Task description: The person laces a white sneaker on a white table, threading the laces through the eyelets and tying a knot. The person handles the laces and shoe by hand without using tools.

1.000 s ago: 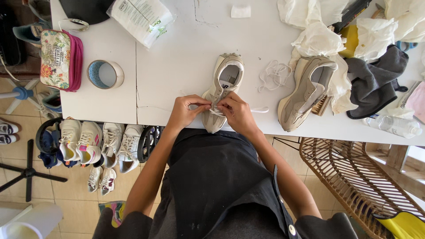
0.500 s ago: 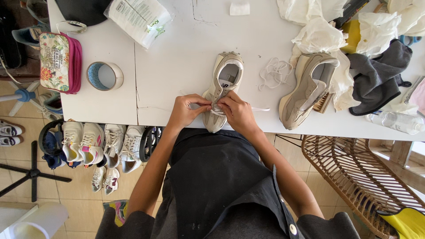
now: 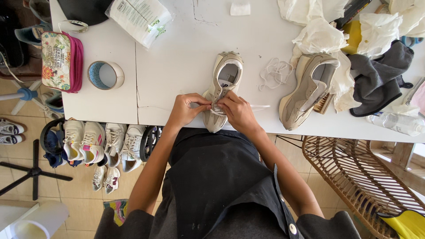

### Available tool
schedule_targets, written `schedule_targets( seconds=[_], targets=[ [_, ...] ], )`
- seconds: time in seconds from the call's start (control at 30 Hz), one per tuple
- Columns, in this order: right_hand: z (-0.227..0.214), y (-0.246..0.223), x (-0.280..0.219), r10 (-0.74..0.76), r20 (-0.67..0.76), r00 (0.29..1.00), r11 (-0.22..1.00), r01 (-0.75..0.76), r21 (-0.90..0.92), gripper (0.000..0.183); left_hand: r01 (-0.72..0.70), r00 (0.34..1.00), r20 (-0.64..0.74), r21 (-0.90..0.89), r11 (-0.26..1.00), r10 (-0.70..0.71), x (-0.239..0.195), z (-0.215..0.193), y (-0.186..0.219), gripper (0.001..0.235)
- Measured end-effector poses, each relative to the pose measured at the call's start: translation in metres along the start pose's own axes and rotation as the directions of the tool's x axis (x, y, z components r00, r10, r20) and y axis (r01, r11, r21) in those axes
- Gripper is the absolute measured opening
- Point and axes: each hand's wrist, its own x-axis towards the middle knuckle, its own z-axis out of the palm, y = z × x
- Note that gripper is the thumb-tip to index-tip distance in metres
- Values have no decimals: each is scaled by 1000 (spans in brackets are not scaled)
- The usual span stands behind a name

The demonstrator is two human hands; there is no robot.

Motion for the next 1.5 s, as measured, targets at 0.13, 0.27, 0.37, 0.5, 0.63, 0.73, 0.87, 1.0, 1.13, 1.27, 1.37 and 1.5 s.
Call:
schedule_targets(
  seconds=[0.13, 0.27, 0.37, 0.5, 0.63, 0.73, 0.87, 1.0, 1.13, 1.27, 1.37, 1.5],
  targets=[
    [-1, 1, 1, -25, -12, 1000, 999, 25, 22, 12, -3, 1000, 17, 15, 1000, 2, 2, -1, 0, 14],
    [8, 2, -2, -16, -79, 997, 1000, 15, -12, 8, 4, 1000, 31, 33, 999, -5, 4, -1, 0, 13],
    [12, -2, -5, -6, -131, 991, 1000, 5, -11, 7, -1, 999, 33, 45, 999, 0, 4, -2, -4, 13],
    [19, -6, -11, 50, -158, 986, 998, -45, 35, 8, -20, 1000, 25, 51, 998, 19, 2, -1, -3, 15],
    [11, -9, -7, 49, -136, 989, 995, -37, 91, 8, -12, 1000, 17, 27, 1000, 11, 0, 0, -2, 13],
    [6, -8, -6, 37, -102, 994, 990, -22, 143, 9, -7, 1000, 19, 22, 1000, 7, 0, 3, 2, 13],
    [12, 1, -8, -50, -93, 994, 998, 45, -53, 9, -77, 997, 14, 55, 996, 76, -4, 6, 3, 11],
    [-17, -15, -4, -113, 65, 991, 980, 122, -154, 22, -148, 987, -43, 161, 976, 157, -14, 9, 14, 5],
    [-19, -8, -9, -74, 143, 987, 970, 104, -218, 39, -204, 979, -8, 98, 974, 206, -22, 4, 24, 5],
    [-7, 0, -15, -74, 75, 994, 981, 86, -176, 34, 88, 982, 177, -741, 665, 67, -39, -11, 19, 17],
    [-3, 3, -16, -78, 24, 997, 986, 81, -145, 32, 259, 916, 349, -891, 372, 199, -47, -20, 1, 29],
    [-7, -1, -15, -105, -20, 994, 985, 101, -139, 31, 208, 900, 435, -464, 861, 17, -16, -31, 45, 24]
  ],
)
